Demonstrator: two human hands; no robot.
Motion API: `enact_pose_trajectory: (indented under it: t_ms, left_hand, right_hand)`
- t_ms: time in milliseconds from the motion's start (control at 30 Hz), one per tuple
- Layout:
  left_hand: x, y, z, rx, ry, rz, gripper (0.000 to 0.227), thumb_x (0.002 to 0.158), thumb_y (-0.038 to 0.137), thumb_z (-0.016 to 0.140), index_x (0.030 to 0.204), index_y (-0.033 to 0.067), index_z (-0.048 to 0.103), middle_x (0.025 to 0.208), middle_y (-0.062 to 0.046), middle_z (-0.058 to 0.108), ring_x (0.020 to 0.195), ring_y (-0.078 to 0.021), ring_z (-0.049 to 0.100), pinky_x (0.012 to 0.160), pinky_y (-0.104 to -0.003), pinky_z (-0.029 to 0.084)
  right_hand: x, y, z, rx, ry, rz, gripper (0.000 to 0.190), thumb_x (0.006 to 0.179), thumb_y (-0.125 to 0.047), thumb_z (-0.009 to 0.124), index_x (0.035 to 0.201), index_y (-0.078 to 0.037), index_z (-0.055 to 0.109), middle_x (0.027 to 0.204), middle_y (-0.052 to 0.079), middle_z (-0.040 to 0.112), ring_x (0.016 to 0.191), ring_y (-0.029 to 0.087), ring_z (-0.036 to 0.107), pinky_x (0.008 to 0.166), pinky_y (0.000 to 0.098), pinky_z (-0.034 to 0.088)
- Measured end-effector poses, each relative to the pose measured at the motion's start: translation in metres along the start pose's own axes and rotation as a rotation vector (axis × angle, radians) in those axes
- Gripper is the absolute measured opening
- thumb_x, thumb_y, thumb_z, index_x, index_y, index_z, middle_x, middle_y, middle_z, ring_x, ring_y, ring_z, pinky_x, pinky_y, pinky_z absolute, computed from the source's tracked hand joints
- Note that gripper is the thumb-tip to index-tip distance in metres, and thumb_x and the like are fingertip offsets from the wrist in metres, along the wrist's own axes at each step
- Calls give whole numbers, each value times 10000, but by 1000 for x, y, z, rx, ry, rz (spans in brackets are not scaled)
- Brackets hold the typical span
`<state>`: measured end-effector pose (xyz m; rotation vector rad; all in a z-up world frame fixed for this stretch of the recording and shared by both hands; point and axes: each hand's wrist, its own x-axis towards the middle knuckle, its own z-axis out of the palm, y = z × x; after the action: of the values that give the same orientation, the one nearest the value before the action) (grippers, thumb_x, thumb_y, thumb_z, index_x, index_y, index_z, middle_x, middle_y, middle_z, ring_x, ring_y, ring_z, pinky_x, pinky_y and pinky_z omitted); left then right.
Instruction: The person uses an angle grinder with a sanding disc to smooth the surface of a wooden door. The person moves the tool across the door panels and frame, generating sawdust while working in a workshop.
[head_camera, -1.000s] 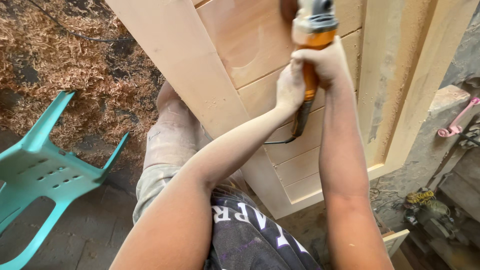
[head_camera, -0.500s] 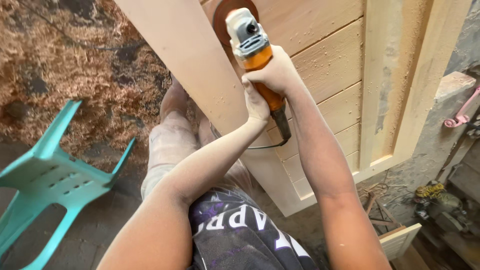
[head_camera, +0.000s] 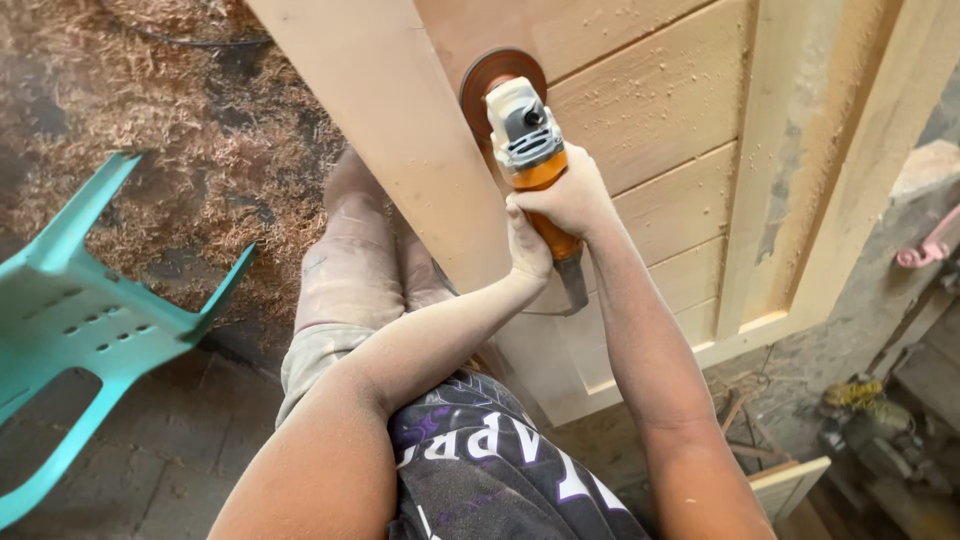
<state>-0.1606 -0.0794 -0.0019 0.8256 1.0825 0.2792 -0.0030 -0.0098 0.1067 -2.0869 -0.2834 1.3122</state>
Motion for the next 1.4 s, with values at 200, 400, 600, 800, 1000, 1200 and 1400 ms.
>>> enact_pose_trajectory:
  t_ms: [200,400,600,800,1000,1200,1400]
  left_hand:
    - [57,43,12,-203,-44,-89,967,971,820,254,1418,-9,472,1339,-172,592,1255,-268,544,1103,-369,414]
    - [118,97,25,-132,22,-152,1112,888,876,204,1424,-58,480,1327,-191,611,1246,-277,570,1074,-371,438]
    - [118,98,23,-115,6,-133,1159,879,896,196,1442,-80,468,1345,-238,596,1254,-326,568,1087,-417,447]
    - [38,20,13,-83,31,-96,969,996,780,189,1488,-24,415,1438,-195,536,1355,-290,487,1166,-379,348]
    - [5,-32,0,-165,45,-116,960,989,783,230,1500,-13,396,1458,-139,510,1358,-252,465,1164,-357,353]
    - [41,-13,35,-151,-60,-123,1002,935,818,267,1474,-15,406,1407,-113,539,1303,-223,508,1120,-353,400]
    - [77,29,112,260,-237,-126,1074,918,869,163,1111,-65,655,922,-149,716,887,-256,683,803,-416,536]
  right_hand:
    - [44,-30,-9,-8,-33,-38,386,657,-160,878,986,-46,712,911,29,758,842,126,714,795,308,591]
    - [94,-68,-17,-15,-64,-151,327,690,-154,870,954,-45,711,881,19,744,809,118,709,764,300,602]
    - [95,-72,-17,-36,-50,-110,334,672,-165,858,955,-65,711,888,12,748,817,117,724,774,294,615]
    - [31,-27,-11,-38,-53,25,398,635,-187,881,970,-48,718,911,53,766,836,154,731,797,319,600]
    - [0,-4,-10,-24,0,20,542,570,-197,914,1047,-43,707,954,80,780,893,180,752,831,345,591]
    - [30,18,-48,63,71,7,508,597,-166,921,1041,-28,714,947,65,771,874,159,739,823,324,593]
    - [44,43,-114,442,177,94,369,644,-91,866,976,-28,719,884,3,722,789,109,688,731,298,600]
